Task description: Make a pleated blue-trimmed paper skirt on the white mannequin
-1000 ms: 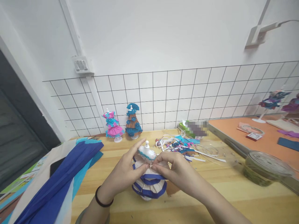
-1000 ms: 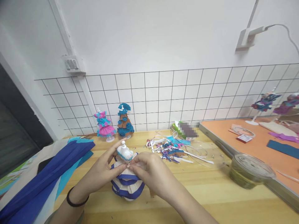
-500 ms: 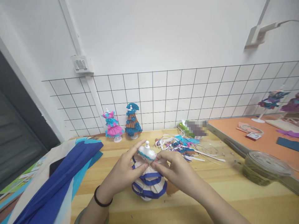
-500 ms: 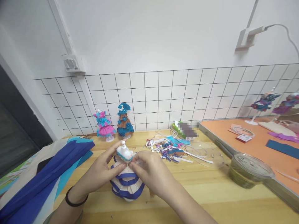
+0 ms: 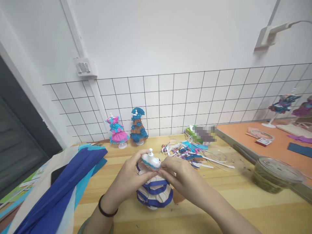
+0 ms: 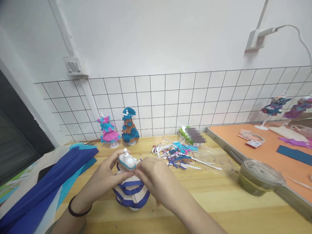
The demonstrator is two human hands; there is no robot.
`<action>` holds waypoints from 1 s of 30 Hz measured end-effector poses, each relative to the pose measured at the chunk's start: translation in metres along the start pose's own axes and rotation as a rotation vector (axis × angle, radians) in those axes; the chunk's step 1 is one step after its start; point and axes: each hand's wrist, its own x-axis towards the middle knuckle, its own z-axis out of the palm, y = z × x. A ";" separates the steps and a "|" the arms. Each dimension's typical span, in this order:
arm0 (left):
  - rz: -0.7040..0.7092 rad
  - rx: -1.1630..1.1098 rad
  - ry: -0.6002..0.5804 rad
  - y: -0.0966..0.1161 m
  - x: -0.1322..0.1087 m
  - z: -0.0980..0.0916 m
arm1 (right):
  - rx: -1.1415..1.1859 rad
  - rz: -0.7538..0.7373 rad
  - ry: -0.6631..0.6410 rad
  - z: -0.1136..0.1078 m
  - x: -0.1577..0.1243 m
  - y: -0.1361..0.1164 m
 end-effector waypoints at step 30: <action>-0.040 -0.093 -0.142 0.009 -0.007 -0.007 | 0.158 0.100 -0.044 0.003 0.002 -0.001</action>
